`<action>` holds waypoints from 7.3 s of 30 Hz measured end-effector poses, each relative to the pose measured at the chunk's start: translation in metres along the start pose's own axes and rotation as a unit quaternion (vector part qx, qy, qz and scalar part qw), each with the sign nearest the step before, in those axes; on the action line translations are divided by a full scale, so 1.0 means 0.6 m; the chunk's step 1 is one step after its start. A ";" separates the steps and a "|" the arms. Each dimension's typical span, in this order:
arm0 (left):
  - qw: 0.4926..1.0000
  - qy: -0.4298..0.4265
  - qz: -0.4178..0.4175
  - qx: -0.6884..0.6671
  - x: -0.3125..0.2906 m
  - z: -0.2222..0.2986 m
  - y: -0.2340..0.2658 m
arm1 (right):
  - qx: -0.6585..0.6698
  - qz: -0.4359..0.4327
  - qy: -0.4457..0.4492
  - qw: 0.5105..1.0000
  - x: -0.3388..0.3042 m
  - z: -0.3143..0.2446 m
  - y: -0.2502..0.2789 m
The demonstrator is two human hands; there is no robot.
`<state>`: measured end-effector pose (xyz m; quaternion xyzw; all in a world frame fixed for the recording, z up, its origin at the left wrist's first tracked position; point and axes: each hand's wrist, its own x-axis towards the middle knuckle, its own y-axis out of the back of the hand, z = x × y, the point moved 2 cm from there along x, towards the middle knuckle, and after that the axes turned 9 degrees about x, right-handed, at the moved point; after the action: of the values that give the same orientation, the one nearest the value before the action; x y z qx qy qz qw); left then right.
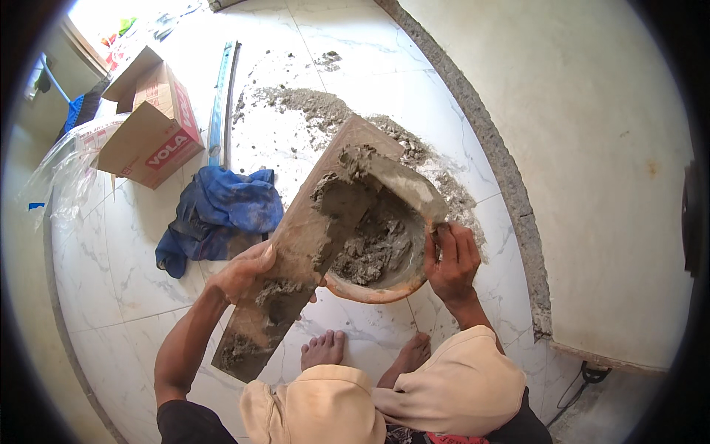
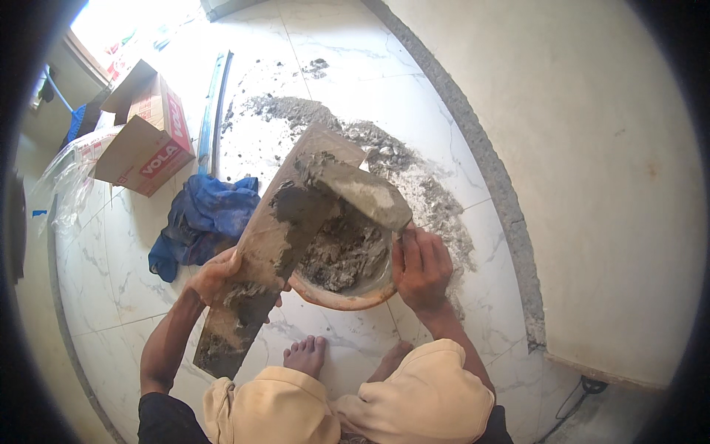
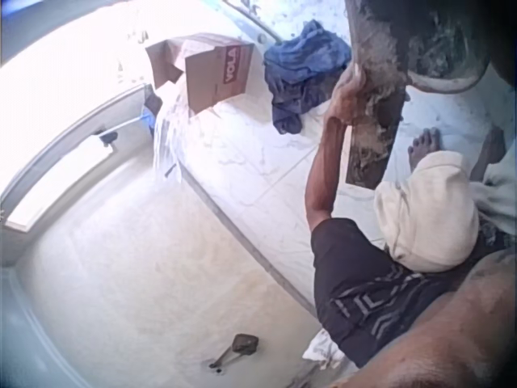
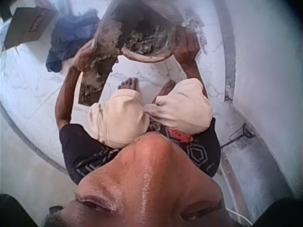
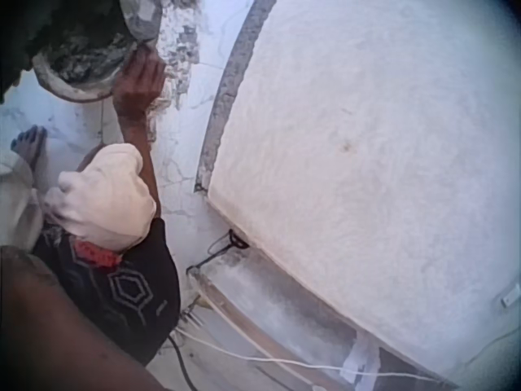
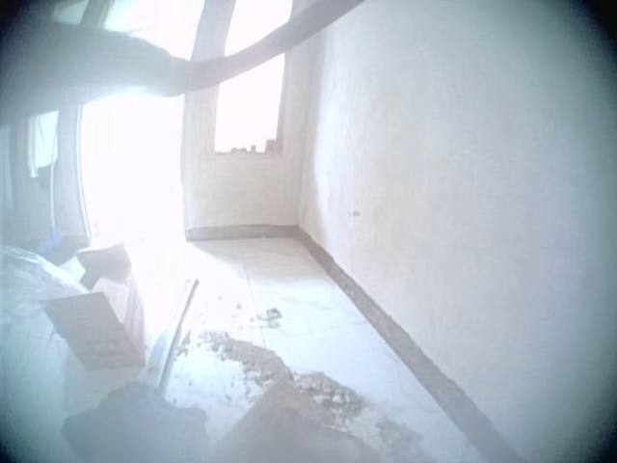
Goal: The person applies cement to the back of a rectangular tile using a trowel, places the tile on the floor, and uses a hammer and level to adjust and secure it. The person repeats this process for multiple tiles.
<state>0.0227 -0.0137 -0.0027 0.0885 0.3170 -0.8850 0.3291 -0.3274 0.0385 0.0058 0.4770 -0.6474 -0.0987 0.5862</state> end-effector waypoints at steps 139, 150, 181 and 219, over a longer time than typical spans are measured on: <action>0.963 -0.162 0.209 0.046 0.868 -0.285 -0.453 | 0.441 0.515 -0.625 0.387 -0.786 0.325 0.401; 0.961 -0.198 0.191 0.023 0.901 -0.279 -0.440 | 0.406 0.530 -0.633 0.393 -0.776 0.328 0.418; 0.952 -0.253 0.149 0.086 0.941 -0.270 -0.438 | 0.433 0.630 -0.507 0.398 -0.708 0.319 0.425; 0.941 -0.303 0.025 0.147 0.958 -0.297 -0.416 | -0.008 0.144 -0.677 0.722 -0.809 0.363 0.475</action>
<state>-0.5872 -0.0602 -0.2268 -0.1284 0.0662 -0.8982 0.4152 -0.7252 0.4504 -0.1850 0.1794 -0.9320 -0.3150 0.0029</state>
